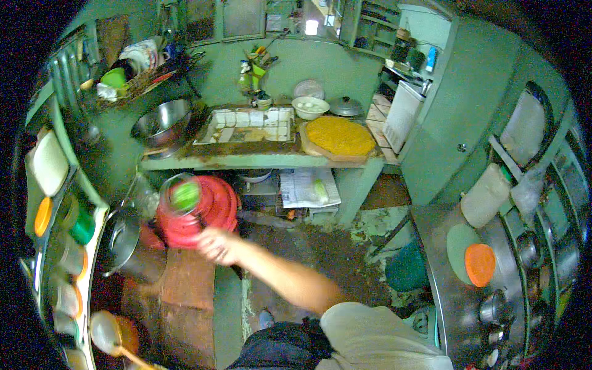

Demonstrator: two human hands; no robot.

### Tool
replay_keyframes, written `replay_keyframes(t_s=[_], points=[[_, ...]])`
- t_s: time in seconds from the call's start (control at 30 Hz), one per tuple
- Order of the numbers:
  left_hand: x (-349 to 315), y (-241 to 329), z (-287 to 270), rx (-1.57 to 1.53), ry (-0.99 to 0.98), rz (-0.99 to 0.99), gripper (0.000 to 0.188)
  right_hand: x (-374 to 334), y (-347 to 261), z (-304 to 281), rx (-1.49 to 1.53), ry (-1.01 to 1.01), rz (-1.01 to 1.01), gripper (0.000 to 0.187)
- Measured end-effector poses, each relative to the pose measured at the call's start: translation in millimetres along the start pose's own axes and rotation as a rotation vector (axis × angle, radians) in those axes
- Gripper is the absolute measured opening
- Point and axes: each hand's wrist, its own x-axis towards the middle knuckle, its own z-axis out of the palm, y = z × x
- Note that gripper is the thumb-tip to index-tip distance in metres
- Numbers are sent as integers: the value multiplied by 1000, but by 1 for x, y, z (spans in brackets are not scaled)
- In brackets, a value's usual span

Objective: The person blanches chopped green vegetables in boiling water, then adds them to a large tray of yellow rice. They arrange halved hard-boiled eggs in a circular pattern on top of the rice and vegetables, completing the dish assembly.

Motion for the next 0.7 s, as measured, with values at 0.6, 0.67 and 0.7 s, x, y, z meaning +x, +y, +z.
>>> replay_keyframes(t_s=[0.6,0.67,0.7], points=[[143,104,113,-14,-130,-87,49,-594,-308,-101,-670,1447,-1199,25],[166,140,160,-118,-62,-254,31,-585,-342,-124,-561,1497,-1126,26],[184,162,187,-468,-537,-352,35,-587,-354,-126,-650,1582,-1057,29]])
